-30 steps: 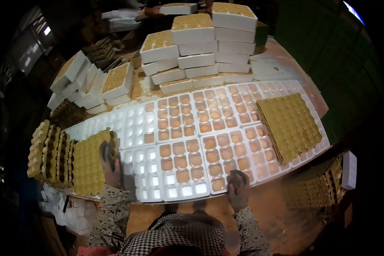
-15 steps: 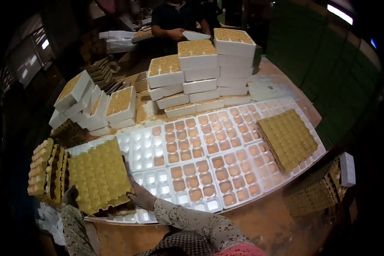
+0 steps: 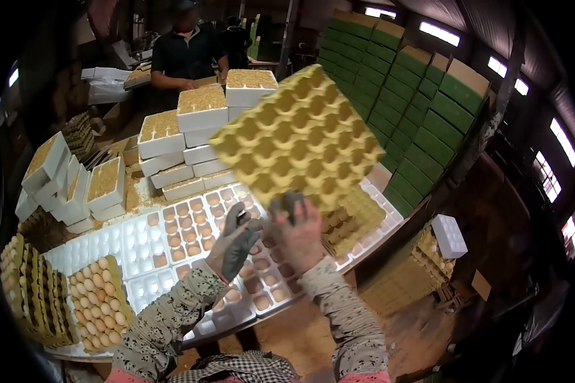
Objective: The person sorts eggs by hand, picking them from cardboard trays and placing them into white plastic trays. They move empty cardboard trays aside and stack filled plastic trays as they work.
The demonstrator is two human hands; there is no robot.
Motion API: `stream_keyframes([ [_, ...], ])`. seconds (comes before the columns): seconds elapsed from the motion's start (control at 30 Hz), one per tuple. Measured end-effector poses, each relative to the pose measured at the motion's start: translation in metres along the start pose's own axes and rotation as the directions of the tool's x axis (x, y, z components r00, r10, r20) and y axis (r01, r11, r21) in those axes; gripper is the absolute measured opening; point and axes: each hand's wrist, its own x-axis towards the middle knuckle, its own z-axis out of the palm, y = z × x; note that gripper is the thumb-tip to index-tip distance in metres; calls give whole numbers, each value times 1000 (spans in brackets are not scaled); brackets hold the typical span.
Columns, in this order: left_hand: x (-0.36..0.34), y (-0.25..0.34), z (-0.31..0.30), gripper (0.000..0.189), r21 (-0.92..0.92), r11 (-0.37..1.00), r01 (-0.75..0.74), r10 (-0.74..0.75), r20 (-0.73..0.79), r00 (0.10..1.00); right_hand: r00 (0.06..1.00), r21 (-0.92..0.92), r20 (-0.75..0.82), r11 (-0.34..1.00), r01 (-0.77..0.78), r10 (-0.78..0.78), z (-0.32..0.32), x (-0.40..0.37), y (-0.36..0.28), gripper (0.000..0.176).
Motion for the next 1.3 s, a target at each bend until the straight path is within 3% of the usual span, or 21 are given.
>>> stream_keyframes([
  [0.03,-4,-1,9,68,203,979,0,-12,60,998,994,-131,99,991,-38,51,-5,-4,38,63],
  [0.13,-29,-2,6,62,225,958,178,-197,65,978,959,-243,253,968,-65,128,2,-29,124,66],
  [0.23,-54,-12,-45,55,236,929,284,-287,-20,958,619,-273,716,945,-177,323,48,-71,165,68],
  [0.33,-98,7,-90,43,254,933,256,-197,-237,951,632,-235,661,911,-338,405,86,-96,145,78],
  [0.43,-149,45,-127,43,83,968,238,-164,-508,845,430,-373,770,880,-296,471,69,-73,130,91],
  [0.47,-175,40,-170,41,681,729,65,181,-283,942,592,-328,682,903,-278,430,96,-100,149,86],
  [0.5,-191,64,-161,35,111,992,66,6,-555,832,675,-310,613,911,-273,411,103,-111,154,82],
  [0.53,-211,87,-160,34,127,992,0,79,-620,780,680,-132,657,938,-321,325,132,-126,199,86],
  [0.63,-289,142,-186,34,364,913,-185,398,-690,605,605,-291,703,928,-233,372,80,-81,136,77],
  [0.67,-320,155,-201,35,552,826,-115,524,-676,519,600,-266,724,941,-211,339,77,-72,109,77],
  [0.73,-370,177,-237,31,454,876,-167,483,-826,292,938,-249,327,968,-33,116,65,-55,33,69],
  [0.77,-387,178,-252,30,489,865,-109,501,-841,202,951,17,309,1000,-20,14,55,-38,-30,62],
  [0.8,-401,175,-265,30,479,872,-103,490,-847,206,960,276,268,961,-2,-75,44,-21,-106,55],
  [0.9,-419,145,-290,31,604,794,67,479,-691,541,775,737,263,638,222,-574,37,-27,-293,39],
  [0.93,-409,140,-283,36,867,424,262,592,-484,645,674,821,233,513,249,-701,45,-34,-340,39],
  [0.97,-400,147,-268,38,911,155,383,490,-407,771,619,851,260,479,216,-741,51,-44,-377,40],
  [1.0,-395,143,-270,37,943,-132,305,413,-228,882,615,839,284,502,212,-735,61,-57,-396,40],
  [1.07,-388,125,-276,39,917,-346,200,174,-146,974,576,732,379,616,292,-724,75,-74,-419,40],
  [1.17,-382,107,-289,40,867,-467,177,94,-150,984,592,793,403,589,156,-698,60,-56,-412,40],
  [1.23,-385,116,-299,40,918,-376,127,110,-92,990,710,844,512,437,-311,-484,69,-55,-400,42],
  [1.3,-382,142,-304,39,965,209,157,294,-215,931,734,761,648,160,-628,-200,82,-58,-395,44],
])
